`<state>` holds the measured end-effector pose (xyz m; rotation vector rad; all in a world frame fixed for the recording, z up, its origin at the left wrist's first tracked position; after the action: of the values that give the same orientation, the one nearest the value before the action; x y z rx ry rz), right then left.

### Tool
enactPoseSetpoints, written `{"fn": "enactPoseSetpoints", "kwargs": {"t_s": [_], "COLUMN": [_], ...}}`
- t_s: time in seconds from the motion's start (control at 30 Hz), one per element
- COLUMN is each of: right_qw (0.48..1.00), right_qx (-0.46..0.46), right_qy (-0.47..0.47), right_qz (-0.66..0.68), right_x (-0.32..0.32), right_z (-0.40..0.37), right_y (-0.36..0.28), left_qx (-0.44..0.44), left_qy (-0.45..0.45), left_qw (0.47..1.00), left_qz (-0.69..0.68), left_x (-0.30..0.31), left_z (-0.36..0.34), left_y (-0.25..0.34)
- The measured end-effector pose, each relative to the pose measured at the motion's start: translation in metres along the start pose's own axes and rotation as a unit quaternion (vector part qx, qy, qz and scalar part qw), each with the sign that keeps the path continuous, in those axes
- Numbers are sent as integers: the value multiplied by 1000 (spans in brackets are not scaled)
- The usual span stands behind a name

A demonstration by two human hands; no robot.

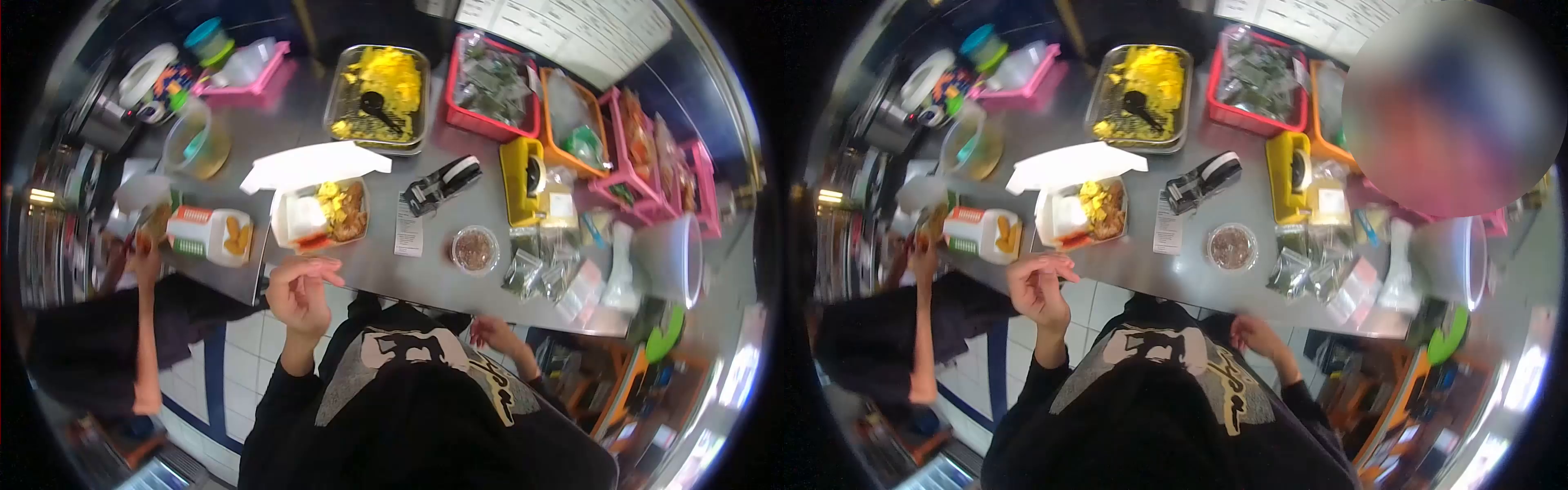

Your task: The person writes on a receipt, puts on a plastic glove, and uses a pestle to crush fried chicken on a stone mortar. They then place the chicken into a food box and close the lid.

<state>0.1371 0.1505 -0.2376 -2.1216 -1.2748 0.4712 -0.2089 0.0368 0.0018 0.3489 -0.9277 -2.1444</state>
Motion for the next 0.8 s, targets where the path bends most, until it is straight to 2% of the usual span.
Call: {"fn": "enactPoseSetpoints", "kwargs": {"t_s": [0.03,0.07,0.1,0.17,0.3,0.37,0.43,0.47,0.57,0.67,0.77,0.8], "right_qw": [998,997,994,969,878,839,807,794,795,778,842,863], "right_qx": [58,78,98,160,220,229,241,248,220,282,251,269], "right_qy": [-1,26,57,189,413,466,482,517,520,497,454,413], "right_qz": [4,2,-4,8,106,162,241,200,221,263,150,113], "right_x": [-6,-6,-2,16,70,97,122,133,175,203,201,199], "right_z": [-2,-5,-11,-30,-59,-73,-82,-87,-72,-44,-6,12], "right_y": [-29,-53,-74,-112,-103,-86,-80,-86,-73,-89,-139,-154], "left_qx": [55,105,110,110,19,11,-41,-66,-106,-100,-97,-100], "left_qy": [-36,-75,-130,-235,-363,-394,-426,-441,-449,-457,-459,-459], "left_qw": [998,991,984,964,929,918,900,890,875,871,870,870], "left_qz": [18,37,45,64,65,51,80,99,145,152,150,151], "left_x": [10,14,9,-9,-69,-99,-118,-124,-129,-130,-128,-127], "left_z": [-14,-26,-34,-49,-79,-100,-119,-126,-142,-147,-146,-145], "left_y": [-28,-52,-66,-88,-113,-131,-144,-150,-160,-167,-168,-168]}}
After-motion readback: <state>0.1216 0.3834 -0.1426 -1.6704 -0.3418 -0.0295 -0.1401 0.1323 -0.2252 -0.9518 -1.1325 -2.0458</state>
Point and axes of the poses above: each hand's wrist, its own z-axis towards the middle knuckle, its own x-axis out of the back of the hand, y = z × x, the point moved 8 cm from there along z, towards the middle knuckle, and after that the axes turned 9 degrees about -x, right-handed, at the moved point
